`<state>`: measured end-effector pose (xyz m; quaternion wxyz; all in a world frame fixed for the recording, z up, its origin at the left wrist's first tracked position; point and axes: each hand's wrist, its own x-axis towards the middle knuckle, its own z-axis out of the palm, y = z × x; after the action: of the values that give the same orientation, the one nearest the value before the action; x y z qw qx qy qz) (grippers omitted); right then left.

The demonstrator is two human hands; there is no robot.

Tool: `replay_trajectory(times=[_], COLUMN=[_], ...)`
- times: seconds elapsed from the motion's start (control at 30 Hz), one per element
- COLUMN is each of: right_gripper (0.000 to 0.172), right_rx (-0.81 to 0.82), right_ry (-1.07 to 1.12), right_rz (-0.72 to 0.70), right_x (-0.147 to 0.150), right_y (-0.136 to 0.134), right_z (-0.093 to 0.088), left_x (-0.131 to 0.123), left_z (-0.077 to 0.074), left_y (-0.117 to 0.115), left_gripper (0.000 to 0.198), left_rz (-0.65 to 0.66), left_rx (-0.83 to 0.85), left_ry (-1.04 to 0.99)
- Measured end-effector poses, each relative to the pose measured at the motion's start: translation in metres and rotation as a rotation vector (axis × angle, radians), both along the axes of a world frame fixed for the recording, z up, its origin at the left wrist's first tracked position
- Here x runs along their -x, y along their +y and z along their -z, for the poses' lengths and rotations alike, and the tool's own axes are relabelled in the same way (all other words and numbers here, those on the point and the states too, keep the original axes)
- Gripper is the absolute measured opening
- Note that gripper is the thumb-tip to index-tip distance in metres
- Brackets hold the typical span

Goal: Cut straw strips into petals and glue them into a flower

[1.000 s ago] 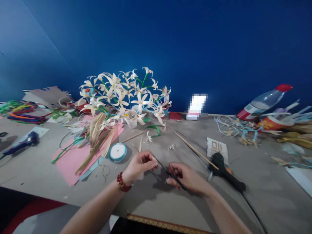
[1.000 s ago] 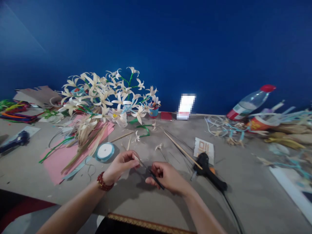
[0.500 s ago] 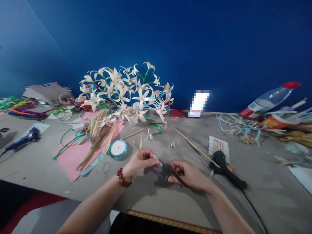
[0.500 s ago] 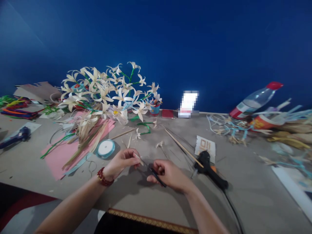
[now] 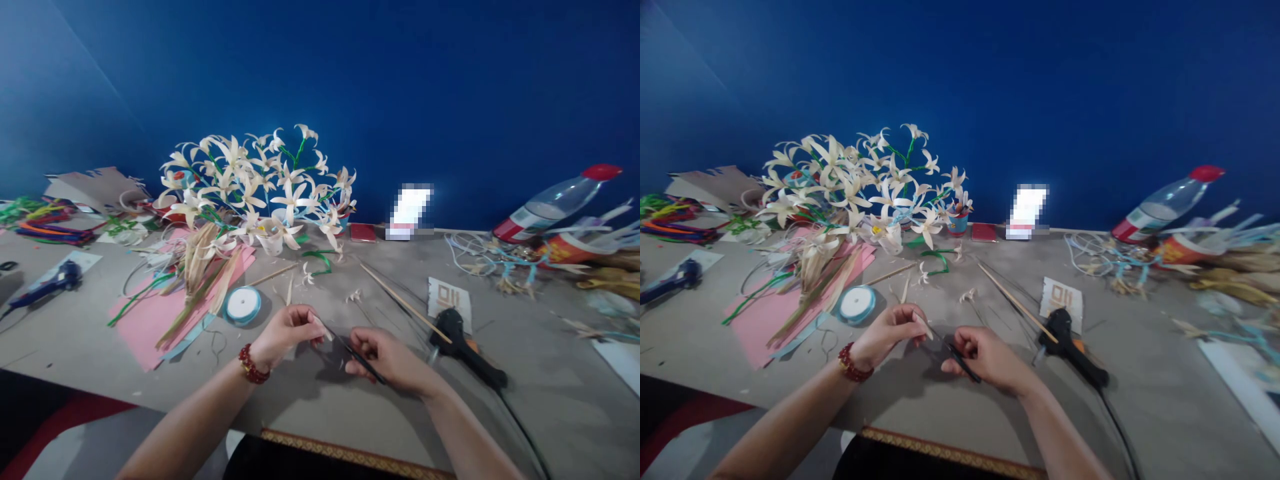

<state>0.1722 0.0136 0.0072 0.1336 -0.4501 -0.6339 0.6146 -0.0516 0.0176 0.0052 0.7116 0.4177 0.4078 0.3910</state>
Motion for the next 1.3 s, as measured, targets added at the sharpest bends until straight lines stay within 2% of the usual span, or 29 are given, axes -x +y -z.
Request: replay_trajectory(times=[0.53, 0.7, 0.83, 1.03, 1.1, 1.17, 1.3], right_gripper=[0.053, 0.050, 0.042, 0.020, 0.016, 0.019, 0.026], right_rx=[0.025, -0.046, -0.324, -0.637, -0.659, -0.601, -0.537], right_ry=[0.020, 0.008, -0.188, -0.629, -0.749, -0.807, -0.759], right_rz=[0.047, 0.142, 0.186, 0.088, 0.066, 0.059, 0.070], right_x=[0.002, 0.003, 0.005, 0.018, 0.024, 0.027, 0.024], right_y=[0.001, 0.007, 0.005, -0.015, -0.019, -0.020, -0.019], right_z=[0.004, 0.014, 0.019, 0.009, 0.006, 0.005, 0.004], left_x=[-0.001, -0.001, 0.000, 0.005, 0.005, 0.004, -0.001], left_z=[0.001, 0.000, -0.002, -0.006, -0.005, -0.002, 0.004], left_y=[0.000, 0.000, 0.000, 0.000, 0.000, -0.001, -0.004], left_gripper=[0.024, 0.020, 0.016, 0.013, 0.012, 0.011, 0.012], left_rz=[-0.016, -0.016, -0.028, -0.024, -0.025, -0.017, 0.048], left_rx=[-0.002, -0.019, -0.049, -0.102, -0.133, -0.166, -0.217], left_ry=[-0.020, -0.053, -0.110, -0.255, -0.265, -0.241, -0.120])
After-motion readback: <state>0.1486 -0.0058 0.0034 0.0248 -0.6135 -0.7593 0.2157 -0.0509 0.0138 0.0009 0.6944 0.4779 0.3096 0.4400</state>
